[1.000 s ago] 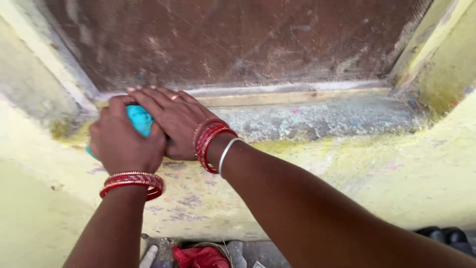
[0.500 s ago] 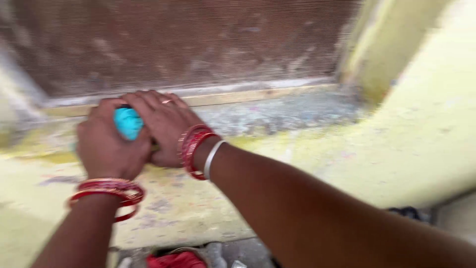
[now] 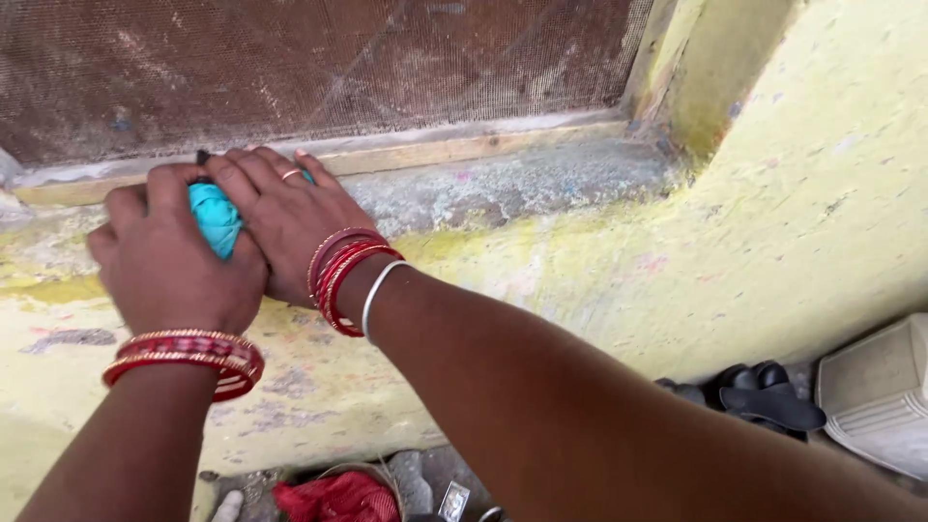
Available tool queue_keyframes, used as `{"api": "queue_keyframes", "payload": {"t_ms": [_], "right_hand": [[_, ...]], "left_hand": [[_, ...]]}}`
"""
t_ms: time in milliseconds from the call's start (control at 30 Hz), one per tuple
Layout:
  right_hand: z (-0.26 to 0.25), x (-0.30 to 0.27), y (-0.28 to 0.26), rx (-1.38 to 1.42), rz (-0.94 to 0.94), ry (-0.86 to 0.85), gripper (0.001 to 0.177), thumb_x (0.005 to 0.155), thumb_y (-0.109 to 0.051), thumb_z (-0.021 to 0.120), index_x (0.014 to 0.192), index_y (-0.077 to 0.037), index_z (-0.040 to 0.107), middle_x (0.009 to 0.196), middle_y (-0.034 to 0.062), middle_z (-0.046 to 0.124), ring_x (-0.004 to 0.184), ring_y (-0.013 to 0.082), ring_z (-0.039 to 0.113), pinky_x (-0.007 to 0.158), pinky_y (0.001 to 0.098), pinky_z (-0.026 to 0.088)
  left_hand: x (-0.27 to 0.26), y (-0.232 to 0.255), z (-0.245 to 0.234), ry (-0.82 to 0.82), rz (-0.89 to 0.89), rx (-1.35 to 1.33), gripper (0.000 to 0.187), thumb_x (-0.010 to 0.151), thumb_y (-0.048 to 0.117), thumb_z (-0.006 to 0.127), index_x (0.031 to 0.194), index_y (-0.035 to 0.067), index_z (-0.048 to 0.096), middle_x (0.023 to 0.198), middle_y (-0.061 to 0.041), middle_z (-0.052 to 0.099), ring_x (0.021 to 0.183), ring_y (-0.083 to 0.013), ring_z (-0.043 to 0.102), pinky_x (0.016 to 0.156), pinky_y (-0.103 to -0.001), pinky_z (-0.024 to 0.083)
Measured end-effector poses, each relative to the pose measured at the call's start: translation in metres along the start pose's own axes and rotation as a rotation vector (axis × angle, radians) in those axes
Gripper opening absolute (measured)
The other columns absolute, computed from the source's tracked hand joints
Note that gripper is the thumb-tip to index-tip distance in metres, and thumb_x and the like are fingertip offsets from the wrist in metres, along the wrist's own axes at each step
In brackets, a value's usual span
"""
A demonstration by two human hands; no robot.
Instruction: The person scrubs a window sill with a small abrasive pad, then uses a teal cloth to wipe the sill and adjacent wall. The person repeatedly rubs the same area of the sill and wall throughout the clip.
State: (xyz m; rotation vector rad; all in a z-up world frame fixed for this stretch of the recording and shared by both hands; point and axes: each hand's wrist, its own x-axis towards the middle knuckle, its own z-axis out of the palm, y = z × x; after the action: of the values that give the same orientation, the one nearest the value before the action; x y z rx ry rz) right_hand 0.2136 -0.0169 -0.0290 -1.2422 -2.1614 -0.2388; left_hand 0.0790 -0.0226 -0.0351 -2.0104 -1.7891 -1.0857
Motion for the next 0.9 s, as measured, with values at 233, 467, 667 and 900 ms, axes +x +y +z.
{"api": "queue_keyframes", "payload": {"t_ms": [233,467,667,900], "right_hand": [[-0.022,-0.033,0.019,-0.081,0.039,0.061,0.077,0.081,-0.026,0.065,0.149,-0.006,0.036,0.152,0.0149,0.047,0.147,0.0297,0.042,0.126,0.0519,0.025],[-0.034,-0.044,0.024,-0.102,0.089,0.111,0.079,0.081,-0.032,0.065,0.148,-0.002,0.036,0.153,0.0208,0.043,0.148,0.0361,0.037,0.122,0.0566,0.023],[-0.023,-0.027,0.011,-0.071,0.139,0.079,0.088,0.077,-0.034,0.068,0.15,-0.001,0.031,0.16,0.0214,0.033,0.151,0.0376,0.027,0.121,0.0543,0.02],[-0.027,-0.023,0.023,-0.014,0.066,-0.021,0.08,0.083,-0.032,0.065,0.152,-0.006,0.032,0.159,0.0184,0.037,0.151,0.0354,0.03,0.122,0.0519,0.021]], "left_hand": [[-0.01,0.049,-0.003,-0.053,0.066,-0.062,0.069,0.071,0.016,0.084,0.135,0.013,0.06,0.128,-0.023,0.056,0.116,-0.046,0.052,0.098,-0.054,0.043],[-0.003,0.057,-0.011,-0.165,0.19,-0.119,0.072,0.071,0.022,0.083,0.137,0.016,0.055,0.131,-0.019,0.055,0.118,-0.0432,0.053,0.1,-0.053,0.045],[0.001,0.051,-0.035,-0.259,0.088,0.045,0.074,0.073,0.031,0.085,0.141,0.025,0.055,0.136,-0.016,0.053,0.12,-0.047,0.053,0.096,-0.056,0.043],[-0.011,0.056,-0.009,-0.044,0.002,-0.105,0.064,0.074,0.018,0.081,0.135,0.017,0.061,0.132,-0.017,0.056,0.118,-0.0442,0.054,0.1,-0.051,0.045]]}}
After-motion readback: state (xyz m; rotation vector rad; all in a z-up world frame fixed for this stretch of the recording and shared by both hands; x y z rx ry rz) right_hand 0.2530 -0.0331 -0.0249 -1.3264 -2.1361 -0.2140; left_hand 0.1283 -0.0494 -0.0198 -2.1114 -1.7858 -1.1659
